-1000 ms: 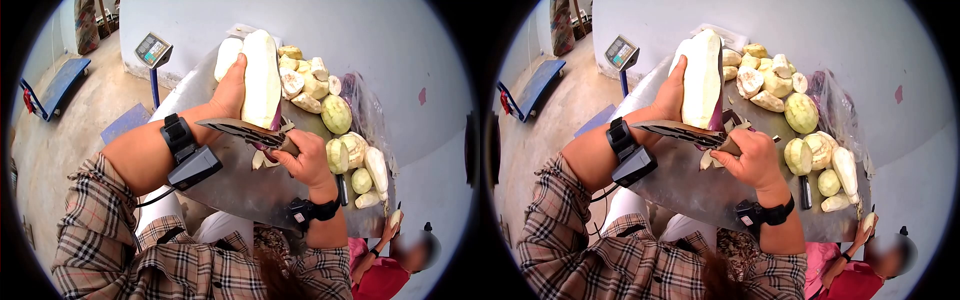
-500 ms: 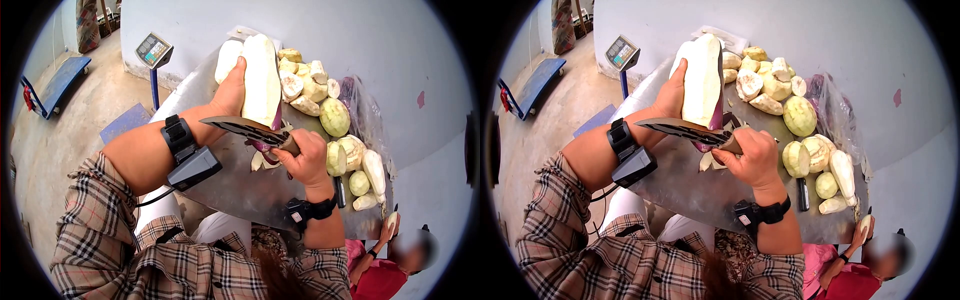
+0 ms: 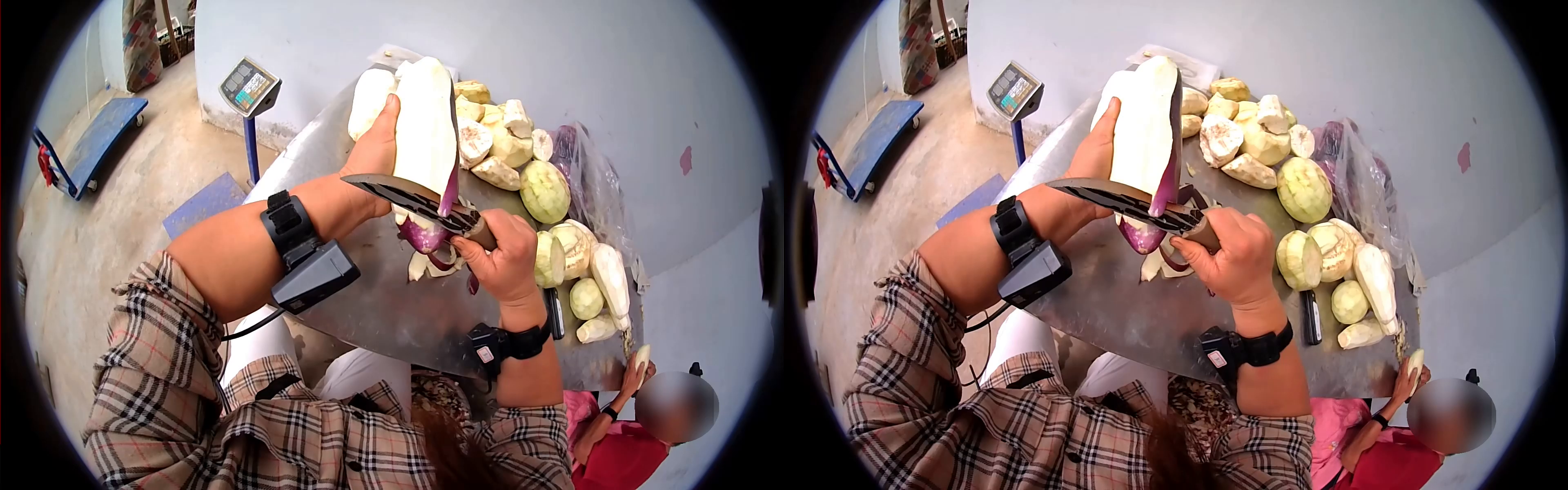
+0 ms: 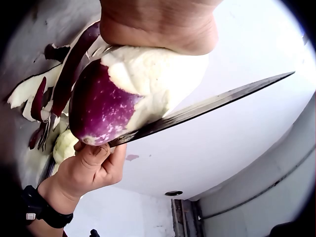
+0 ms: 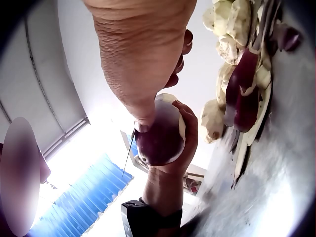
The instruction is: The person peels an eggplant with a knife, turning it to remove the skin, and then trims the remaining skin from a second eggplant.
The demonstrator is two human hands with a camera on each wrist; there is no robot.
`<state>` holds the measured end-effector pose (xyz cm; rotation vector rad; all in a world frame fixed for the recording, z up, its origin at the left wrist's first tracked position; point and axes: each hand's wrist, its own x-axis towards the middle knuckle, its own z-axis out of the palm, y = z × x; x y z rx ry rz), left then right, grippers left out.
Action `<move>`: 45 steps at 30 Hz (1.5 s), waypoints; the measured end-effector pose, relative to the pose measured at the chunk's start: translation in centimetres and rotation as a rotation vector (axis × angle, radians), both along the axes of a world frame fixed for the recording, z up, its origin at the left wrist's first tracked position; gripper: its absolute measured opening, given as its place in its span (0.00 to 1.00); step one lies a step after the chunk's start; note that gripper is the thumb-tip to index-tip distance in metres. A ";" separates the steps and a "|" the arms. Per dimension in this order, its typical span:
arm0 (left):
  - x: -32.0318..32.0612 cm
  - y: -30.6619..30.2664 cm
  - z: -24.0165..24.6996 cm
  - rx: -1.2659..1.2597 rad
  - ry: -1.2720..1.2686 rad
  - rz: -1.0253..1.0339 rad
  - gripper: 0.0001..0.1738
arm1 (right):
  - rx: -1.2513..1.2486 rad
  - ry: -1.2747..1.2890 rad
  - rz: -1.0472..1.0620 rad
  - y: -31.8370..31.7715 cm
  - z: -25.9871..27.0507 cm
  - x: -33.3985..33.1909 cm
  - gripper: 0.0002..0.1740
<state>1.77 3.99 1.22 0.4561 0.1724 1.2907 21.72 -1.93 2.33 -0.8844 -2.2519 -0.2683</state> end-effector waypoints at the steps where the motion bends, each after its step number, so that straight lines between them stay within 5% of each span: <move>1: 0.0 -0.2 0.3 -0.019 0.016 0.004 0.32 | -0.003 0.001 0.000 0.0 0.0 0.0 0.22; 20: 0.4 -0.8 0.3 -0.092 0.023 -0.141 0.36 | 0.016 0.021 -0.023 -0.9 0.6 -0.4 0.22; 23: -0.2 0.7 -2.1 0.066 -0.275 -0.496 0.36 | -0.012 0.041 -0.024 -0.9 0.4 -0.2 0.23; 27: -0.3 0.8 -2.1 0.201 -0.190 -0.500 0.37 | 0.028 0.047 -0.032 -0.6 0.4 0.0 0.24; 30: 0.0 0.0 -1.2 0.052 -0.032 -0.341 0.38 | 0.060 0.059 -0.039 -0.6 0.5 0.0 0.25; 42: -0.2 -0.2 -1.3 0.146 0.061 -0.418 0.43 | 0.055 0.086 -0.088 -0.1 0.4 0.9 0.27; 45: 0.1 -0.8 -0.7 0.117 0.100 -0.364 0.37 | 0.058 0.094 -0.085 -0.1 0.4 1.0 0.27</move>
